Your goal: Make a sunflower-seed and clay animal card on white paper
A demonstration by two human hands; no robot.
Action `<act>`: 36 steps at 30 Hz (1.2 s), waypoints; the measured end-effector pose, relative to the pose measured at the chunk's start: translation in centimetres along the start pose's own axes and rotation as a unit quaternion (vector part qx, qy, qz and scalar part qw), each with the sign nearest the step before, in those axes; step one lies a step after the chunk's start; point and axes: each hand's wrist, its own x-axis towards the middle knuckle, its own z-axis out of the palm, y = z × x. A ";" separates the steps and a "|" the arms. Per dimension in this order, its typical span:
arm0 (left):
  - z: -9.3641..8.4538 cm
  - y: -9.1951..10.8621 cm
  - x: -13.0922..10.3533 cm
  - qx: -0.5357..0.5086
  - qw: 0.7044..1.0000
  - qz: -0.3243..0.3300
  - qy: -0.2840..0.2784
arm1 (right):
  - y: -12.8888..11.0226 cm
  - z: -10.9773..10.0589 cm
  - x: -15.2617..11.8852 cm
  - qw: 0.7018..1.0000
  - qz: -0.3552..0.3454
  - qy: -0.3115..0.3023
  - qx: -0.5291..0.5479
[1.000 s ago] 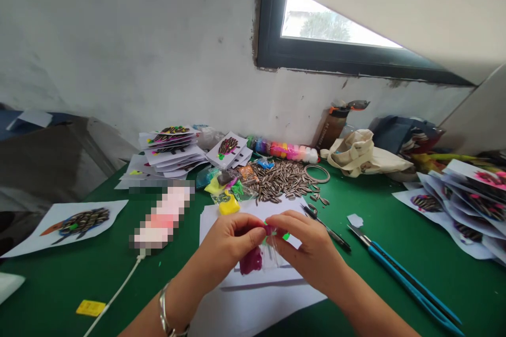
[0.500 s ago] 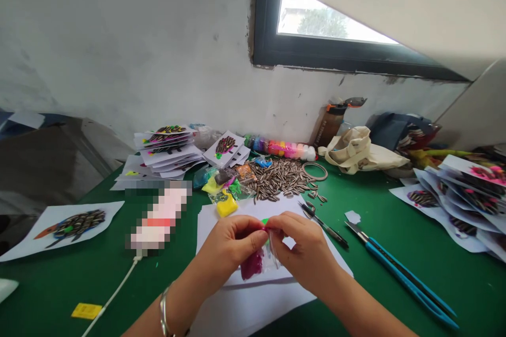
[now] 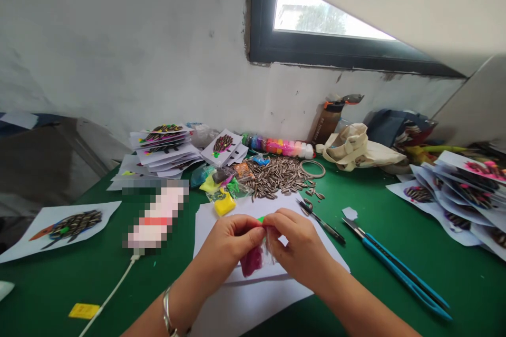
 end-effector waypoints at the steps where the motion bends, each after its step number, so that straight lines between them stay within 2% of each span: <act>1: 0.0 0.1 0.0 -0.006 1.000 -0.003 -0.001 | 0.0 -0.3 0.1 0.999 0.009 -0.023 0.028; 3: -0.2 0.4 -0.1 -0.014 1.000 -0.004 -0.006 | 0.1 -1.0 0.2 0.995 0.027 -0.067 0.075; 5: -0.3 0.6 -0.1 -0.019 1.000 -0.002 -0.007 | 0.1 -1.4 0.3 0.992 0.042 -0.086 0.085; 10: -0.3 0.7 -0.2 -0.011 1.000 0.003 0.005 | 0.0 -1.2 0.2 0.997 0.051 -0.056 0.018; 17: 0.0 0.3 0.0 -0.002 1.000 0.002 -0.012 | -0.5 -0.5 0.0 0.998 -0.006 -0.001 -0.057; 21: 0.1 -0.3 0.2 0.004 1.000 0.004 -0.002 | -0.4 -0.2 -0.1 0.997 -0.002 0.009 -0.081; 32: -0.2 0.0 0.2 0.014 1.000 0.003 0.023 | 0.5 -0.8 0.5 0.995 0.079 -0.026 0.054; 34: -0.4 0.1 0.2 0.008 0.999 0.004 0.039 | 0.9 -1.0 0.6 0.986 0.134 -0.006 0.101; 36: -0.7 0.2 0.3 0.002 0.998 0.014 0.057 | 1.2 -1.2 0.7 0.958 0.215 0.021 0.189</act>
